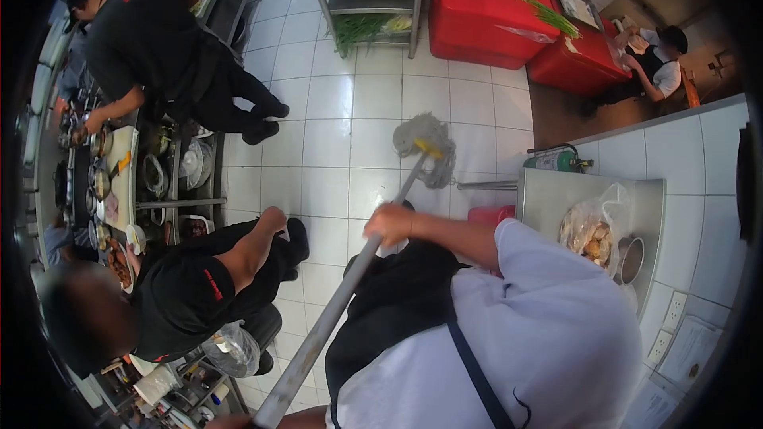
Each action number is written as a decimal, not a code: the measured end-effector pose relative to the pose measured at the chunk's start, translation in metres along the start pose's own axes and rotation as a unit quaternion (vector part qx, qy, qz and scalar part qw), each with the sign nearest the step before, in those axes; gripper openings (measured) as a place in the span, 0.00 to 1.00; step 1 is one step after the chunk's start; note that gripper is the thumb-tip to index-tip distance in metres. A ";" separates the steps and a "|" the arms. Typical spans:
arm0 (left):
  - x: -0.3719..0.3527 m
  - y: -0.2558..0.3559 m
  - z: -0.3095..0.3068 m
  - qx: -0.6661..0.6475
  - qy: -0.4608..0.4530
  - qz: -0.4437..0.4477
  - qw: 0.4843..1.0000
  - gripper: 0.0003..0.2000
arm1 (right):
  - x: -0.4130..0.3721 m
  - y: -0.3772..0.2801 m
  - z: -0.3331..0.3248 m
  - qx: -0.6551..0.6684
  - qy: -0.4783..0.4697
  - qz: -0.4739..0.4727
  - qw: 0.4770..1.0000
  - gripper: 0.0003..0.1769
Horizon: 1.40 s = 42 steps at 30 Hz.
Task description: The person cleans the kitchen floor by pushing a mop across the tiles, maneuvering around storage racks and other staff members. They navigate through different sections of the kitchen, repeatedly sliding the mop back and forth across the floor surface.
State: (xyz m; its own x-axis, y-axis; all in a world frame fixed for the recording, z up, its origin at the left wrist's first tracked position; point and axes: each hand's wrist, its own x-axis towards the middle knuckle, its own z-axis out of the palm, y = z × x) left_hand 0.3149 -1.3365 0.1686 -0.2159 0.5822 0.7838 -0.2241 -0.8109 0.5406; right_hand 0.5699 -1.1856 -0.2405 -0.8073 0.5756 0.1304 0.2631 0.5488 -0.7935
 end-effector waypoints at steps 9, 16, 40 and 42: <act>-0.119 -0.181 0.043 0.116 -0.018 -0.249 0.961 0.01 | -0.048 0.193 -0.130 -0.232 0.050 0.315 0.919 0.07; 0.009 -0.148 0.043 0.176 0.018 -0.164 0.970 0.10 | -0.037 0.090 -0.094 -0.129 0.300 0.316 0.891 0.05; -0.107 -0.267 0.112 0.096 -0.113 -0.375 0.915 0.02 | -0.164 0.199 -0.153 -0.283 0.423 0.396 0.764 0.06; -0.075 -0.266 0.112 0.080 -0.095 -0.358 0.925 0.03 | -0.135 0.158 -0.154 -0.262 0.488 0.351 0.755 0.09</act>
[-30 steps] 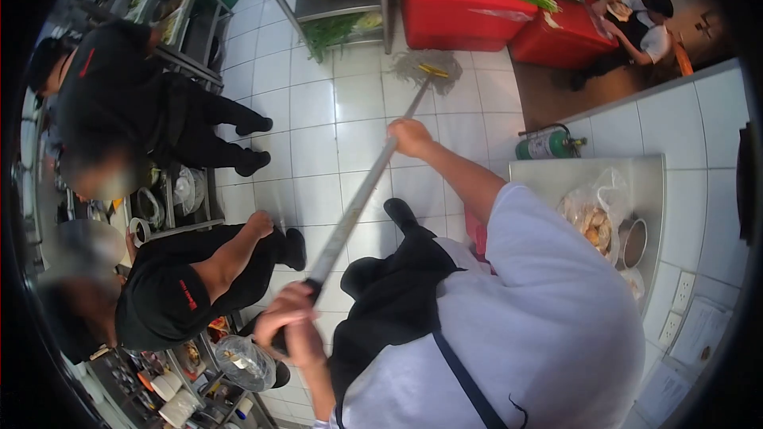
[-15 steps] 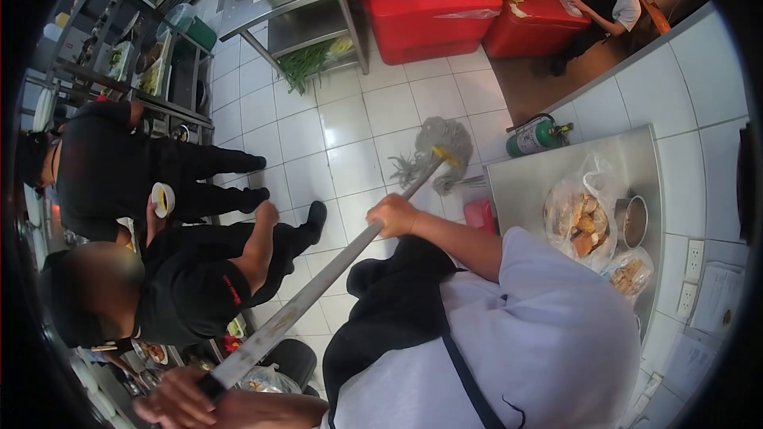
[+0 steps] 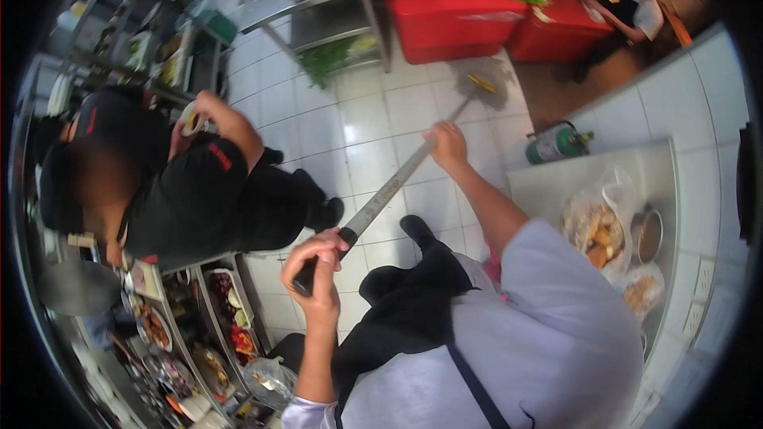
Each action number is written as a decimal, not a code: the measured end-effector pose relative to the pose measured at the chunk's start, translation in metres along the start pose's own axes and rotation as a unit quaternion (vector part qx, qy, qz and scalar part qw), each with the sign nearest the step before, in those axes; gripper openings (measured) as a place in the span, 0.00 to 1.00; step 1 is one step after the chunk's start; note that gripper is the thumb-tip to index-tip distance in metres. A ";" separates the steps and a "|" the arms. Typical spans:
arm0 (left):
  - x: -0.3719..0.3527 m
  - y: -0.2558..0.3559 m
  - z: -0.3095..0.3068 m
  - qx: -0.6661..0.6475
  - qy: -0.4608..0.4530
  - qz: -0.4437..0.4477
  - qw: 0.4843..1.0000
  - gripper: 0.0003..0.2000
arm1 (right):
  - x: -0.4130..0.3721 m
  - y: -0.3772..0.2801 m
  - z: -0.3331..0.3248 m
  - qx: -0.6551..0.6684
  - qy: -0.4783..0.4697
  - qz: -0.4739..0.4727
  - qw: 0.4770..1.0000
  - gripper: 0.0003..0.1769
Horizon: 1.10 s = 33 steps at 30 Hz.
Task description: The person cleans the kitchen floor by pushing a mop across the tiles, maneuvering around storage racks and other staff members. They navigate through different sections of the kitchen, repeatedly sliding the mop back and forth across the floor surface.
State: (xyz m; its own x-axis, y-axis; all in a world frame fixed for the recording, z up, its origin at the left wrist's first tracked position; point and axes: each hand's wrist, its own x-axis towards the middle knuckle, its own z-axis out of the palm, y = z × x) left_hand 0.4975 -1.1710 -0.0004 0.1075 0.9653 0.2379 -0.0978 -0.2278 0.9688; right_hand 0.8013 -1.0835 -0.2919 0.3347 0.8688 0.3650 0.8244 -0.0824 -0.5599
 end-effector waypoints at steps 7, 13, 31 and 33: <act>0.056 0.120 -0.036 -0.100 -0.040 0.145 0.983 0.08 | -0.046 -0.105 -0.050 0.074 0.028 0.007 0.997 0.18; 0.054 0.152 -0.030 -0.258 -0.015 0.227 0.939 0.04 | -0.087 -0.113 -0.067 0.218 -0.033 -0.065 0.973 0.06; 0.055 -0.053 0.059 -0.074 -0.073 0.035 0.994 0.02 | 0.023 0.056 -0.020 -0.031 0.064 0.123 0.990 0.13; 0.077 -0.028 0.042 -0.104 -0.081 0.052 0.990 0.04 | 0.015 0.027 -0.021 -0.003 0.093 0.122 0.988 0.16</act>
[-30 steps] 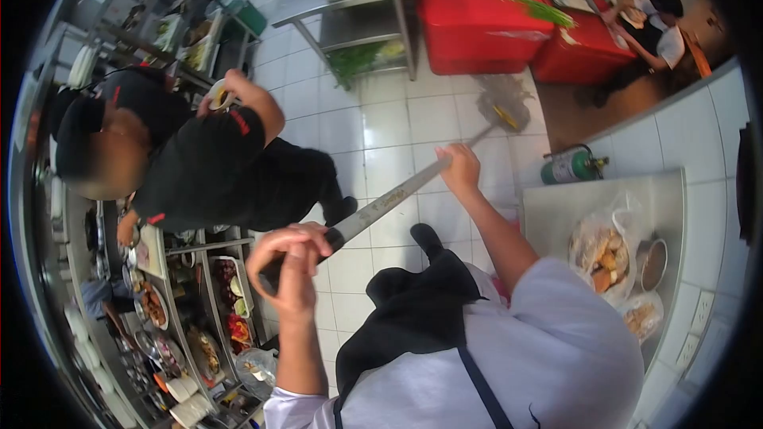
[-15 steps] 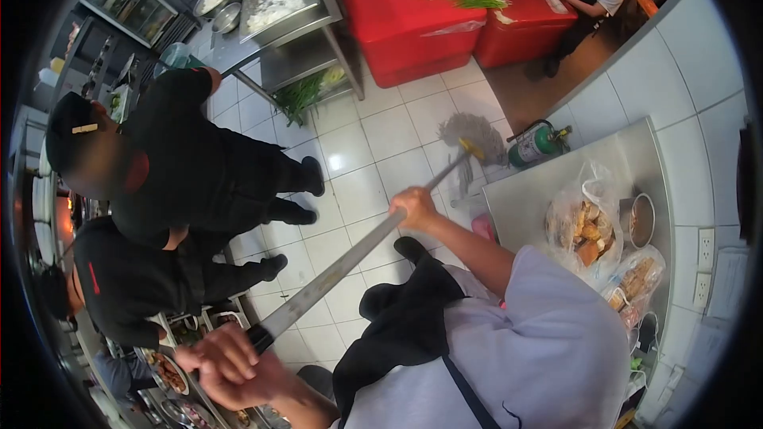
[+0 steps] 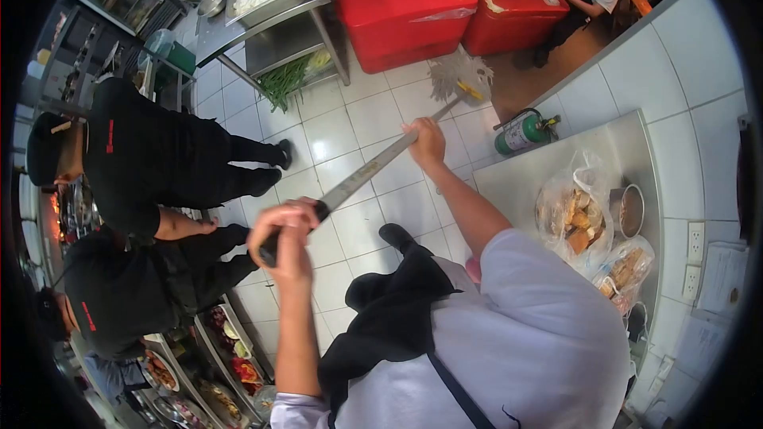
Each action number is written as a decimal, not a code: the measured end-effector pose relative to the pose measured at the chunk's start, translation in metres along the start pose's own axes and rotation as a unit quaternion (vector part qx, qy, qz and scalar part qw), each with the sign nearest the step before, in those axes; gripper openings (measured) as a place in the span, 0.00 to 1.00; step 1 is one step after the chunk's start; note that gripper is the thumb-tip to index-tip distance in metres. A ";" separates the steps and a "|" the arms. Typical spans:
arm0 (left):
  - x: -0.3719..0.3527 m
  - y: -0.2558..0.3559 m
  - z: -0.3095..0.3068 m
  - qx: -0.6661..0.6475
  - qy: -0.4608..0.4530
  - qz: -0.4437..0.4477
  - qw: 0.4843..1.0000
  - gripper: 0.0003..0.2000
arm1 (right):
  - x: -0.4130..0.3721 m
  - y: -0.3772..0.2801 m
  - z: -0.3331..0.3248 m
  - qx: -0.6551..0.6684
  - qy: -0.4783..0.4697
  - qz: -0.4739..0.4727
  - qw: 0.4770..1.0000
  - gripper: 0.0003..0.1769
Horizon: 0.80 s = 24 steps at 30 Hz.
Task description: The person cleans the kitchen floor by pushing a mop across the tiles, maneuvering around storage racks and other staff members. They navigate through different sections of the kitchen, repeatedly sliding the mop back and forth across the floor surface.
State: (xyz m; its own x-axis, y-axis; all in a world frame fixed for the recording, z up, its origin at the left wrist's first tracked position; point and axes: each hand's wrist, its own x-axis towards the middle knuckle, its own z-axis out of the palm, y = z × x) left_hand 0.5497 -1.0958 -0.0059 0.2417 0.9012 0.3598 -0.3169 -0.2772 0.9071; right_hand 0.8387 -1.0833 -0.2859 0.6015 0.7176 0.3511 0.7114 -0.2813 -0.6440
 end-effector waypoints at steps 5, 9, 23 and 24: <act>0.044 0.071 -0.047 -0.035 -0.023 0.019 0.999 0.13 | -0.043 -0.068 -0.023 0.017 -0.033 -0.040 0.999 0.19; 0.033 0.111 -0.073 -0.083 0.029 0.043 0.995 0.15 | -0.097 -0.096 -0.021 0.071 -0.060 -0.108 0.990 0.18; -0.162 0.093 -0.111 -0.052 0.195 -0.076 0.976 0.15 | -0.119 -0.061 0.020 0.083 -0.303 -0.295 0.902 0.09; -0.169 0.082 -0.109 -0.028 0.179 -0.099 0.978 0.15 | -0.111 -0.053 0.027 0.042 -0.316 -0.284 0.904 0.09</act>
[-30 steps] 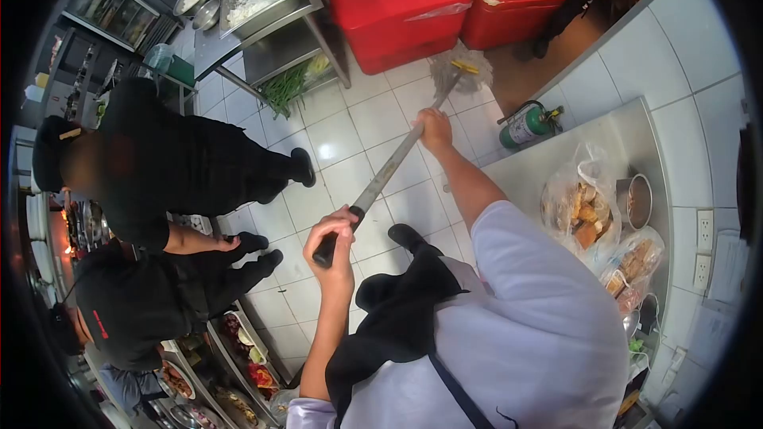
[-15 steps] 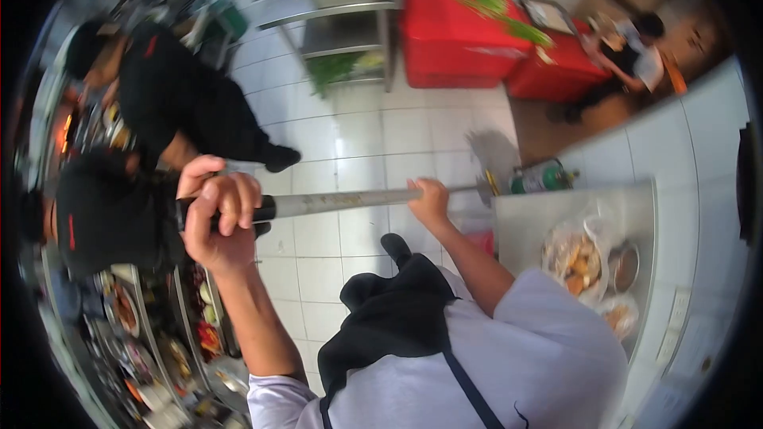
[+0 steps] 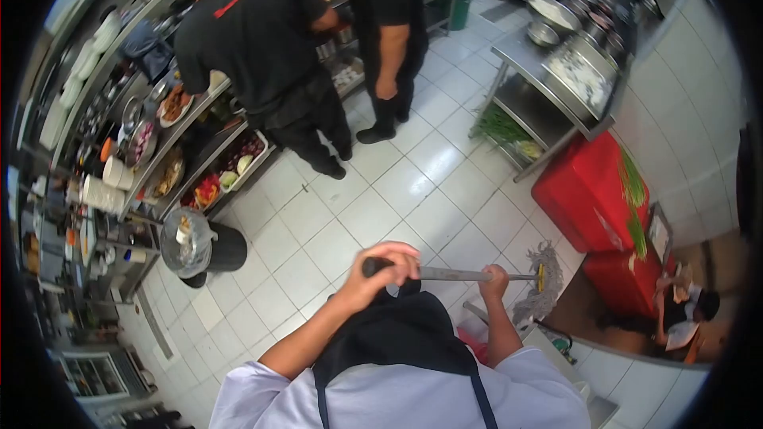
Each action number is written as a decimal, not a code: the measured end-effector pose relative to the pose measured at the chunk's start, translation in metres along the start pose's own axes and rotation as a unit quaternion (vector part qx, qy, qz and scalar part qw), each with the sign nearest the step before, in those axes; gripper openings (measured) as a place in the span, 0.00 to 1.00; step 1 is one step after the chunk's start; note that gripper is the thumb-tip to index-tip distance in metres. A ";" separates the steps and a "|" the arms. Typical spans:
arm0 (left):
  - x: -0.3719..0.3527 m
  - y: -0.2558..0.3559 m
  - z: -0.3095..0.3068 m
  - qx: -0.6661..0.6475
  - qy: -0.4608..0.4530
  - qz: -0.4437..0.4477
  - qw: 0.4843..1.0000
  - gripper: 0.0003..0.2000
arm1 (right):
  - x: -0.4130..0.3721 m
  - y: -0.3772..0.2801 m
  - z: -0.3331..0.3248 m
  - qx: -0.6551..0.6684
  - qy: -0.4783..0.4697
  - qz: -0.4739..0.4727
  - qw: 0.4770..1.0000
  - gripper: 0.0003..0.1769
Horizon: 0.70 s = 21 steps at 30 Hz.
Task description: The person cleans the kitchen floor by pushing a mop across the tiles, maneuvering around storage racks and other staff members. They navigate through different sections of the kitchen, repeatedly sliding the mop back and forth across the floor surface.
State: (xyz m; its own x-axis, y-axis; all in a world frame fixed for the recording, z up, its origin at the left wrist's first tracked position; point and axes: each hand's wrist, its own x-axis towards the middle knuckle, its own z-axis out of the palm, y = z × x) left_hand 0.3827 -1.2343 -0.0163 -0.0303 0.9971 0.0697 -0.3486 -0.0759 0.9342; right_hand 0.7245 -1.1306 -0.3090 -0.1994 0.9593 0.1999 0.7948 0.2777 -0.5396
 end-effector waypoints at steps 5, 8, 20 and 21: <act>-0.035 -0.010 -0.012 0.081 0.050 -0.055 0.994 0.04 | -0.014 0.086 0.071 -0.093 -0.042 -0.011 0.995 0.05; -0.069 0.029 -0.059 0.087 0.164 -0.089 0.979 0.07 | -0.005 -0.027 0.061 -0.010 -0.145 -0.013 0.989 0.16; -0.284 0.283 -0.062 0.208 0.356 0.387 0.825 0.07 | -0.029 -0.378 0.079 0.265 -0.594 -0.331 0.684 0.09; -0.302 0.283 -0.059 0.203 0.347 0.402 0.822 0.09 | -0.037 -0.382 0.089 0.254 -0.591 -0.347 0.682 0.10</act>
State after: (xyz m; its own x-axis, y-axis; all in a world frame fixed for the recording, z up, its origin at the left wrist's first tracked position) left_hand 0.2381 -1.5573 0.2063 -0.6747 0.3719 0.6376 0.3836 -0.5613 0.7333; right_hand 0.3776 -1.2671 -0.1831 -0.9887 -0.1243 -0.0843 0.0310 0.3803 -0.9244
